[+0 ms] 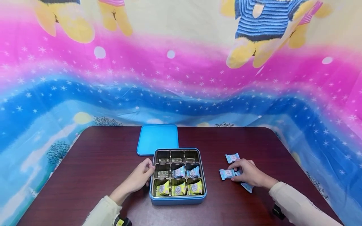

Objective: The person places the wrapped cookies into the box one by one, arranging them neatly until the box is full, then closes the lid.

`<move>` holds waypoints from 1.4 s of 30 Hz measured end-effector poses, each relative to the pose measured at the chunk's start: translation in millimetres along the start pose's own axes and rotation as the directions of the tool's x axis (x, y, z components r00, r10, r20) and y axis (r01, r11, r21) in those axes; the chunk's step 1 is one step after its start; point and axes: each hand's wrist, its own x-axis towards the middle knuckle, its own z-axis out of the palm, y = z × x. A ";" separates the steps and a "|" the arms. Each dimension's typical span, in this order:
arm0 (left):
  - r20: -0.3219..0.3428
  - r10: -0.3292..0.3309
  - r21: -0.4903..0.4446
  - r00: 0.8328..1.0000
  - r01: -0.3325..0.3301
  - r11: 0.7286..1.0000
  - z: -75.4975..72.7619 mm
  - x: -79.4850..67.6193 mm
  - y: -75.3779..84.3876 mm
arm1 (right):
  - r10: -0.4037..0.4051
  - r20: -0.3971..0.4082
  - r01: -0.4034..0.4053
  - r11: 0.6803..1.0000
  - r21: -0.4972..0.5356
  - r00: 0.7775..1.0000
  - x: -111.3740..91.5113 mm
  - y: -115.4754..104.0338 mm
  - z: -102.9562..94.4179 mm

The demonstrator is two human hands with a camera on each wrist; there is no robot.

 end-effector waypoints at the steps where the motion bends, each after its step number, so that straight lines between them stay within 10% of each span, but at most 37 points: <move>1: 0.001 0.001 -0.002 1.000 -0.001 1.000 0.2 0.0 0.3 | -0.003 -0.002 0.003 1.000 -0.003 1.000 0.0 0.5 0.0; 42: 0.003 0.012 -0.017 1.000 -0.012 1.000 1.1 0.3 -3.5 | -0.058 -0.005 0.058 0.989 0.137 0.998 7.4 -15.5 -6.2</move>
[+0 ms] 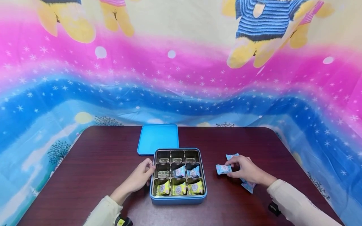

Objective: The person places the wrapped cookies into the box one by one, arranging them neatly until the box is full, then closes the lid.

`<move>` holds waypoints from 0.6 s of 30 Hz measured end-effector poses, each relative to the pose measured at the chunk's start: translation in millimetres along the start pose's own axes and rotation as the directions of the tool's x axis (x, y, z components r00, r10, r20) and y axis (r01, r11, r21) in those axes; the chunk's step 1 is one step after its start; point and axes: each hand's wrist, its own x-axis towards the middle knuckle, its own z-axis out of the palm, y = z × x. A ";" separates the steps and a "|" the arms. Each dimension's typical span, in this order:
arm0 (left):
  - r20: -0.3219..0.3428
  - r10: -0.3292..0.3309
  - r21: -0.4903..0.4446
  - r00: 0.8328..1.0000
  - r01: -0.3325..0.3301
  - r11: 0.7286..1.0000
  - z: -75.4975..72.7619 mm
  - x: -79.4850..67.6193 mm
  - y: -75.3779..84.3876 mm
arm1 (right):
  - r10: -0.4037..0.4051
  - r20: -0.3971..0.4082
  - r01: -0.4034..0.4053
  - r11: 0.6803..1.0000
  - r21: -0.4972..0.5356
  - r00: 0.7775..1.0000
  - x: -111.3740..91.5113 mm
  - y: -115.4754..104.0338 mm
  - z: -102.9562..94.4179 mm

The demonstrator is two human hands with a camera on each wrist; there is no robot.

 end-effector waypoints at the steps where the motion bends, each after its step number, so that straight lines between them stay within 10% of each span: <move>1: -0.001 0.001 -0.001 1.000 -0.001 1.000 -0.2 -0.1 0.3 | 0.000 -0.004 0.000 1.000 0.000 1.000 0.2 -0.8 0.4; 18: 0.001 0.017 -0.009 1.000 -0.017 1.000 -2.3 -2.6 2.1 | -0.014 -0.045 0.009 0.995 -0.098 0.999 3.3 -18.9 -2.4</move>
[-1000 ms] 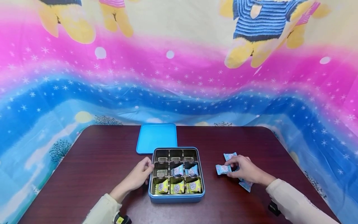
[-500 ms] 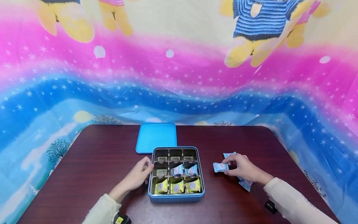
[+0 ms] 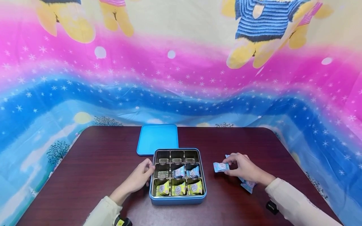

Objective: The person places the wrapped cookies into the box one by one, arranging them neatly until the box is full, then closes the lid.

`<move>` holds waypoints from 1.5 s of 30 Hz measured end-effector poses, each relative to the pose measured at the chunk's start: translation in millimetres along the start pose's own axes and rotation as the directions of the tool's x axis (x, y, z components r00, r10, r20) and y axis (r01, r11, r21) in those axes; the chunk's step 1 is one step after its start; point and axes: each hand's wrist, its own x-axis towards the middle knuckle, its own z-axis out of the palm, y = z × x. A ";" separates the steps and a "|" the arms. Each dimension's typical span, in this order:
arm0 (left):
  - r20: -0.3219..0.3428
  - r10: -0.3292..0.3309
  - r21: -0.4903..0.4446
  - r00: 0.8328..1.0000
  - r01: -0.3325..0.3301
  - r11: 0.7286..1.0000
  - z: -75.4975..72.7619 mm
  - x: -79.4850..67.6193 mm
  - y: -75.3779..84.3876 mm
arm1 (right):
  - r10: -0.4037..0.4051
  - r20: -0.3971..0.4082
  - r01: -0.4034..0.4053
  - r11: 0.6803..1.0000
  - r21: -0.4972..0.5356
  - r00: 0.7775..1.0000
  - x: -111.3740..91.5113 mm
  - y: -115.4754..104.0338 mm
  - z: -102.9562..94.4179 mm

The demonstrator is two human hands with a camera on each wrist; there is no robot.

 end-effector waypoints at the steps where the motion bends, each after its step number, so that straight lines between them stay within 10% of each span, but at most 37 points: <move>1: 0.000 0.000 -0.002 1.000 0.000 1.000 0.0 -0.1 0.2 | -0.001 0.000 0.001 1.000 -0.005 1.000 0.3 -0.8 -0.6; 45: 0.000 -0.022 0.022 1.000 0.022 1.000 2.1 3.1 -3.1 | -0.075 -0.027 0.071 0.989 -0.129 0.997 20.9 -59.1 7.4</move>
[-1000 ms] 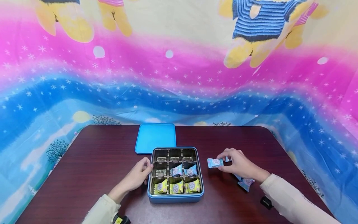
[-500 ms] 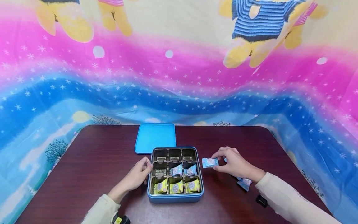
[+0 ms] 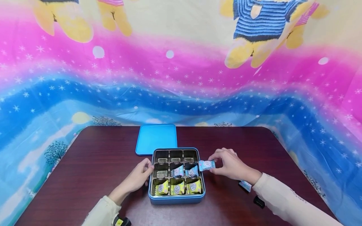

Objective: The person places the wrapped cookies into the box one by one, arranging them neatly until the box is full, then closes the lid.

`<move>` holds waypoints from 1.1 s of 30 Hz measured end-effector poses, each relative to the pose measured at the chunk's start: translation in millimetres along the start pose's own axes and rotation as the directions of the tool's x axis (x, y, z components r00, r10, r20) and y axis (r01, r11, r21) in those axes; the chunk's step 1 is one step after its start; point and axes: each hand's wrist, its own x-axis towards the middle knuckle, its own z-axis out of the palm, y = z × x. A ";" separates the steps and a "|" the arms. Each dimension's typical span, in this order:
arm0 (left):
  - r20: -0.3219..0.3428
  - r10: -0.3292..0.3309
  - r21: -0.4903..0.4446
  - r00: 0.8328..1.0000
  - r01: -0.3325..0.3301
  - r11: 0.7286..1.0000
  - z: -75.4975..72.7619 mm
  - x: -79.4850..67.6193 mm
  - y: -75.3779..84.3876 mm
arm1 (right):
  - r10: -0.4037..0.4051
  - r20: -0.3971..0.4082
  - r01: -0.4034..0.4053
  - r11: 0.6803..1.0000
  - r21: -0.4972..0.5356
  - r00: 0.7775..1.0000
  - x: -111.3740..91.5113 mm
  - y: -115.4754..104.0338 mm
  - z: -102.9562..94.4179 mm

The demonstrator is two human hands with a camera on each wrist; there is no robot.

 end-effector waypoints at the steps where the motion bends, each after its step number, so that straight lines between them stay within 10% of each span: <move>1: -0.002 0.002 0.001 1.000 -0.002 1.000 0.1 0.0 0.1 | -0.005 -0.002 0.005 1.000 0.000 1.000 0.6 -1.3 0.5; 33: -0.003 -0.005 -0.018 1.000 0.005 1.000 1.5 -1.2 2.4 | -0.038 0.025 0.037 0.999 0.013 0.999 24.2 -38.7 14.2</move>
